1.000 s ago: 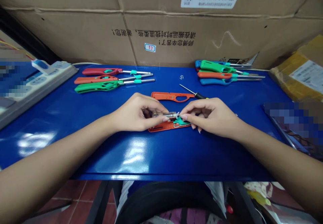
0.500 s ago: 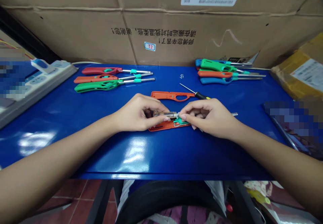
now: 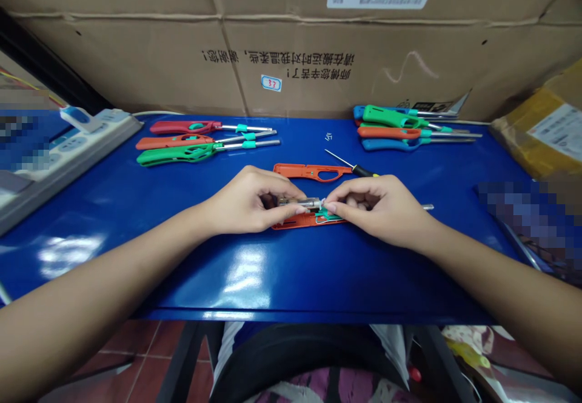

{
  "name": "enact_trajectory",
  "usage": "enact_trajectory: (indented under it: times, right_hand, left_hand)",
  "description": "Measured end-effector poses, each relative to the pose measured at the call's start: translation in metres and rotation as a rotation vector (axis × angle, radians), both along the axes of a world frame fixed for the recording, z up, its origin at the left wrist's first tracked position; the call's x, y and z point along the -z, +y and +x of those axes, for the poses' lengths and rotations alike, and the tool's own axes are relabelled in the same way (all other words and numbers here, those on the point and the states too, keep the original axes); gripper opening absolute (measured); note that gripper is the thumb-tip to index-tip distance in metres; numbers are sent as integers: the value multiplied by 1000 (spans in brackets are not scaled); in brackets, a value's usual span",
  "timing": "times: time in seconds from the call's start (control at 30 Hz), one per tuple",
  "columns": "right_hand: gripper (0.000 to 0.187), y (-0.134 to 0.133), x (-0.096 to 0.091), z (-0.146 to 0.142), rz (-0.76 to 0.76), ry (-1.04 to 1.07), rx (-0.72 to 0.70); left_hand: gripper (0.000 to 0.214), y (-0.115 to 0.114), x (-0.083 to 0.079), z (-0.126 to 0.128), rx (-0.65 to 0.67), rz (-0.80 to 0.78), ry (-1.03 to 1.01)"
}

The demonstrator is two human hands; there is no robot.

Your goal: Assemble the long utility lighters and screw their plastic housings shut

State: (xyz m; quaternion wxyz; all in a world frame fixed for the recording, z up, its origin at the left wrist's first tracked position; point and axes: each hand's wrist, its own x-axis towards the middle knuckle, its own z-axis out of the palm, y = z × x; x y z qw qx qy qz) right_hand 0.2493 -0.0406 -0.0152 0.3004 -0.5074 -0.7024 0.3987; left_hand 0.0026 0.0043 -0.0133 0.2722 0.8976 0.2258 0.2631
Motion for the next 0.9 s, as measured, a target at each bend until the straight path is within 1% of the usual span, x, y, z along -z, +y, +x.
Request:
enact_trajectory:
  times: [0.13, 0.2, 0.33, 0.4, 0.53, 0.7, 0.8, 0.9]
  right_hand:
    - [24, 0, 1, 3, 24, -30, 8]
    - [21, 1, 1, 5, 73, -65, 1]
    - [16, 3, 1, 7, 218, -119, -47]
    - [15, 3, 2, 7, 250, -116, -65]
    - [13, 5, 3, 7, 308, -153, -102]
    - [17, 6, 7, 10, 551, -228, -268]
    - [22, 6, 9, 14, 635, -315, -347]
    - [32, 4, 10, 19, 696, -488, -420]
  left_hand:
    - [15, -2, -3, 1, -18, 24, 1]
    - [16, -2, -4, 1, -17, 36, 7]
    - [13, 1, -5, -3, 74, 87, 51]
    - [11, 3, -4, -4, 118, 117, 84]
    - [12, 6, -2, -5, 118, 121, 148]
    - [17, 6, -3, -6, 85, 88, 187]
    - [14, 7, -4, -7, 83, 67, 163]
    - [12, 9, -5, -9, 96, 79, 140]
